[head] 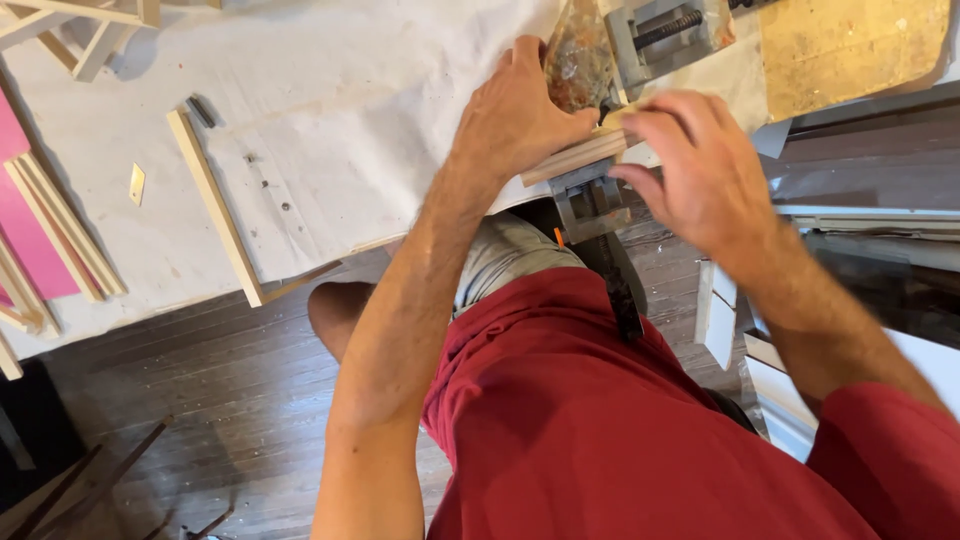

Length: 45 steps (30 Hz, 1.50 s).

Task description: Assembling a wooden frame by aligning strips in a corner clamp and securing them.

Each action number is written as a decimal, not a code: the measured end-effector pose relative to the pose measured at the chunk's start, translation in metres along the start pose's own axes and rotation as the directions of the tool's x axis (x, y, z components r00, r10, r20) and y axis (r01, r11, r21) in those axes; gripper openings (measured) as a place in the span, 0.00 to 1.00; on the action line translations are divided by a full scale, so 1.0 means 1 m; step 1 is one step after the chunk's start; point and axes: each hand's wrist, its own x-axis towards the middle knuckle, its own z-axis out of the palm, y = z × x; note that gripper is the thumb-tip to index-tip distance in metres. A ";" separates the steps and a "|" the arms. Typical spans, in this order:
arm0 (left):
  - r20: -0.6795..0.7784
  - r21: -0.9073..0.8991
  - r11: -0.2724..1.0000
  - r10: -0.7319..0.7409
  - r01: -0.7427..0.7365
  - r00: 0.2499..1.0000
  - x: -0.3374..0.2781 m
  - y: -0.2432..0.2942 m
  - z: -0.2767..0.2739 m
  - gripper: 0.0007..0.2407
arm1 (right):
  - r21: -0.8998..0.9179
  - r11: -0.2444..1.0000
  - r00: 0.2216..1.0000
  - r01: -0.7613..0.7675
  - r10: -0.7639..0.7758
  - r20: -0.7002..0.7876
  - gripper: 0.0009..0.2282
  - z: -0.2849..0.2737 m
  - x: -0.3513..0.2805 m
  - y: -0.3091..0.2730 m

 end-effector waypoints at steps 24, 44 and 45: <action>-0.125 -0.030 1.000 -0.013 0.010 0.992 0.002 -0.003 0.015 0.35 | 0.323 0.330 0.461 -0.887 0.629 0.626 0.16 0.003 -0.119 -0.084; -0.126 -0.086 0.995 -0.057 0.046 0.990 0.002 0.006 0.024 0.37 | 0.295 -0.819 0.557 -0.492 -0.036 0.830 0.28 0.050 -0.153 -0.021; -0.123 -0.110 0.993 -0.066 0.052 0.990 0.001 0.007 0.022 0.37 | 0.496 -0.597 0.481 -0.630 0.201 0.853 0.35 0.042 -0.145 -0.026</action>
